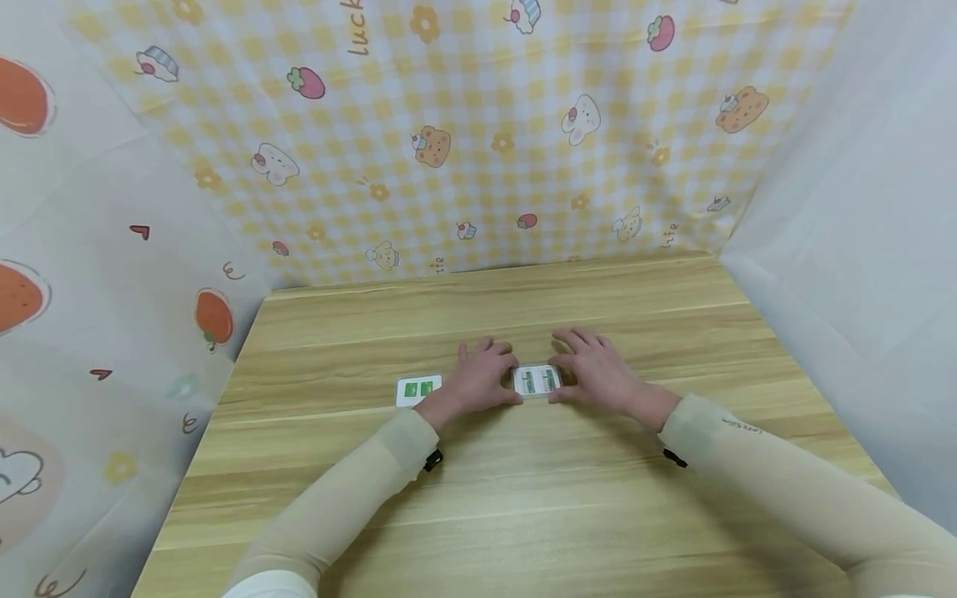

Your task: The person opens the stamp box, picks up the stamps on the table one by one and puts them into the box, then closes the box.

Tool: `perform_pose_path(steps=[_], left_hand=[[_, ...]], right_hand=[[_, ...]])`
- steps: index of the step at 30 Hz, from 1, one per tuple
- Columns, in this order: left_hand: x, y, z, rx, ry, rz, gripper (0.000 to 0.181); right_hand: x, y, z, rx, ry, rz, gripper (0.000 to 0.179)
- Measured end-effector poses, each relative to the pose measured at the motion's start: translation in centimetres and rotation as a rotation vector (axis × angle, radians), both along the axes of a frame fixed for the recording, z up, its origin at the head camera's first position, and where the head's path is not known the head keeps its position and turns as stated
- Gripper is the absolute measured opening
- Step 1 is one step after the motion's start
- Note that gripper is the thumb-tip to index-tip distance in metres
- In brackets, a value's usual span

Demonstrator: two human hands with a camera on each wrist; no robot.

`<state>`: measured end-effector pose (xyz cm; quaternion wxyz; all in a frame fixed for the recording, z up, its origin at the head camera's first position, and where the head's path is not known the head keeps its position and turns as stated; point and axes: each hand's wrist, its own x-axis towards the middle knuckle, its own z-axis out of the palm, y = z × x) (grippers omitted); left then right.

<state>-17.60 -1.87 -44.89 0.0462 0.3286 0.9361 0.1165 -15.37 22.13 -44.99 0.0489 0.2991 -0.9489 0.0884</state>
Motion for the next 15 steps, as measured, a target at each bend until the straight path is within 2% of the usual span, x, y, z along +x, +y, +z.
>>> perform_pose_path(steps=[8, 15], left_hand=[[0.24, -0.47, -0.03, 0.009, -0.037, 0.046, 0.061], [0.4, -0.57, -0.28, 0.032, -0.024, 0.04, 0.066]], right_hand=[[-0.12, -0.36, -0.21, -0.027, -0.016, -0.018, 0.064], [0.13, -0.41, -0.37, -0.083, -0.022, -0.044, 0.067]])
